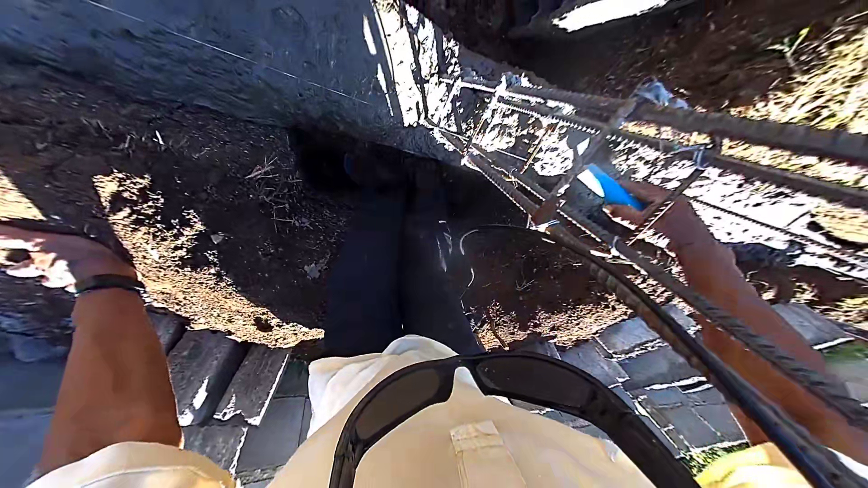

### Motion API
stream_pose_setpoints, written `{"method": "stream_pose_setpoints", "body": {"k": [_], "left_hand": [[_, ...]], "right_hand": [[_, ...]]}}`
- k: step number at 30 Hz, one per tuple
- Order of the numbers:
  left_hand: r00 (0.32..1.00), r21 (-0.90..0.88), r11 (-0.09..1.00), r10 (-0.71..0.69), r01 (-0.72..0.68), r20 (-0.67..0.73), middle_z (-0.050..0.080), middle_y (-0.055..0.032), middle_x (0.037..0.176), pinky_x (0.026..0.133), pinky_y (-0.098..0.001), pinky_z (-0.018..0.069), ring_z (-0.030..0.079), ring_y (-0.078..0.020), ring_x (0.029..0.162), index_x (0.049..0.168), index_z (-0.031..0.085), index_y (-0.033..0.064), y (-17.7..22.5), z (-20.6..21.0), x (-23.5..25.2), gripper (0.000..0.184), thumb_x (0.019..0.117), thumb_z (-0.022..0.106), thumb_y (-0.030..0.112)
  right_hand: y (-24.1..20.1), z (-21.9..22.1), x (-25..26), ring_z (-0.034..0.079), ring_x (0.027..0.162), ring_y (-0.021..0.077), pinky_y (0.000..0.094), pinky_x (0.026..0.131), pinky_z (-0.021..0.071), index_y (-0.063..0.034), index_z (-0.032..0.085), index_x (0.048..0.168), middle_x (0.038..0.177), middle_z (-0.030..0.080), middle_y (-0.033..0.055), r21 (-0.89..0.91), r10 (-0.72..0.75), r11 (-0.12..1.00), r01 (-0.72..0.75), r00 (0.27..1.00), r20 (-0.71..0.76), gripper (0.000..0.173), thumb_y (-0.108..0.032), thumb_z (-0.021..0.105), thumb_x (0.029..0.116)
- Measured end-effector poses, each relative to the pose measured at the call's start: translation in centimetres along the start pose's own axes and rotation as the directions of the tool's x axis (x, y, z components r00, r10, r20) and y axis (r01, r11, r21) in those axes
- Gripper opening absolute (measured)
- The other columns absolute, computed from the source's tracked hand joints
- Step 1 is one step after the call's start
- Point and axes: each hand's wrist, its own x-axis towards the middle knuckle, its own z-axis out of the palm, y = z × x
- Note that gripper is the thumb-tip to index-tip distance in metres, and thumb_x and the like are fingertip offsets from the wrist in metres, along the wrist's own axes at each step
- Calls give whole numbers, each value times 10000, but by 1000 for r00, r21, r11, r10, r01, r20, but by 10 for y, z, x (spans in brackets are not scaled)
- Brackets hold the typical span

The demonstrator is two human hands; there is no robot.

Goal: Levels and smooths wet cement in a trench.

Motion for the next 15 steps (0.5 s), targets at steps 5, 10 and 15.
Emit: {"method": "stream_pose_setpoints", "body": {"k": [5,10,15], "left_hand": [[999,-87,996,14,-11,32,343,-224,1611,1192,-510,348,366,-314,1483,1612,219,32,-9,5,13,766,1075,240,578],[999,-120,993,18,-13,41,363,-217,1599,1185,-500,355,379,-305,1472,1609,229,36,-7,3,8,732,1080,289,538],[998,-113,994,14,-8,57,350,-229,1602,1188,-506,350,376,-314,1473,1613,204,28,-10,4,12,740,1084,260,543]], "right_hand": [[-14,-6,25,638,1146,501,751,974,434,-124,584,1441,1268,662,277,-96,74,993,-66,994,76,476,-204,705,987],[-45,-10,24,649,1130,503,722,950,463,-50,568,1445,1254,661,307,-150,-16,988,27,997,74,464,-169,668,1008],[-215,-42,-1,522,1330,489,617,1122,366,77,471,1476,1402,550,350,-215,329,934,-284,920,211,454,-47,567,1050]]}}
